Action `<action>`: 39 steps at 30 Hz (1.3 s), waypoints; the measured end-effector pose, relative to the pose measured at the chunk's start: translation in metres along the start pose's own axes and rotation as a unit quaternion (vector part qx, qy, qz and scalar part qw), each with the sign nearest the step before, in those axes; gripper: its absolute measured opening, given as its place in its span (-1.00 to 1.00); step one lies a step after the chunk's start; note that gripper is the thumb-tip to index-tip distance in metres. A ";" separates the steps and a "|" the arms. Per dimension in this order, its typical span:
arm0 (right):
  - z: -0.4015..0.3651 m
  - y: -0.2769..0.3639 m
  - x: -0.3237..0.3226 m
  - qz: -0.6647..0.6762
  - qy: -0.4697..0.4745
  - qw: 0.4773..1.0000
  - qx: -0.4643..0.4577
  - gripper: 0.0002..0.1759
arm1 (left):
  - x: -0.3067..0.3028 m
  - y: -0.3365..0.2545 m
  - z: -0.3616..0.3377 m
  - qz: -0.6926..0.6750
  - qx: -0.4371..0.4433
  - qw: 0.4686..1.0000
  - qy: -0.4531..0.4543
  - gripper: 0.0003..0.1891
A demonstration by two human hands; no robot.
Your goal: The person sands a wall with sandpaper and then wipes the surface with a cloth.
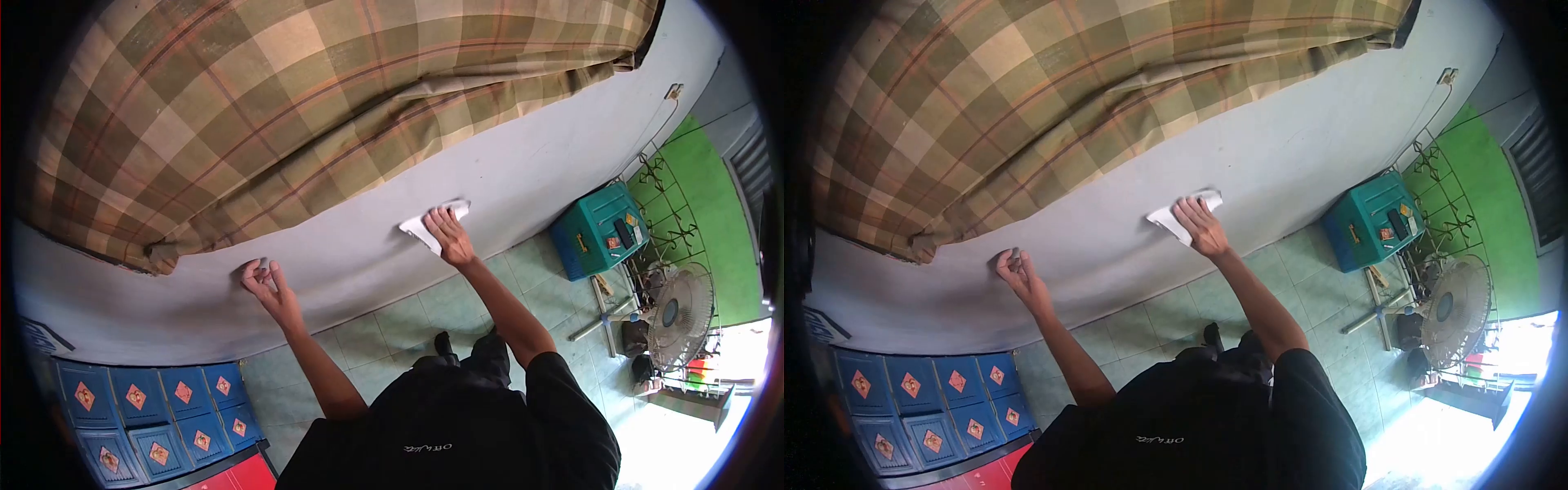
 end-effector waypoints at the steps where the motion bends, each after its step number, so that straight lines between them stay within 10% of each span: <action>1: 0.031 0.005 -0.015 -0.013 -0.020 1.000 -0.010 -0.45 | 0.004 0.000 0.002 -0.003 0.000 1.000 0.001 -0.69; 5: 0.147 0.048 -0.086 0.020 -0.106 0.994 -0.021 -0.46 | 0.005 0.001 -0.001 -0.004 0.012 1.000 -0.009 -0.69; 13: -0.005 0.021 0.015 0.030 -0.024 0.997 0.065 -0.45 | 0.000 -0.004 -0.001 -0.011 -0.002 1.000 0.004 -0.69; 23: 0.135 0.070 -0.056 0.015 -0.143 0.989 0.016 -0.47 | 0.002 -0.004 -0.002 -0.007 -0.003 1.000 0.004 -0.65; 29: 0.002 0.044 0.039 0.055 -0.022 0.997 0.049 -0.45 | 0.003 -0.009 -0.004 0.006 -0.020 1.000 0.010 -0.58; 39: 0.144 0.089 -0.046 0.034 -0.131 0.991 -0.012 -0.48 | 0.007 -0.003 -0.001 0.105 0.015 0.994 -0.012 -0.42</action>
Point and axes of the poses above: each hand's wrist, its own z-axis towards the middle knuckle, its own x-axis out of the palm, y = z × x, the point moved 4 cm from there along z, towards the middle knuckle, and after that the axes turned 2 degrees about z, right-handed, at the moved point
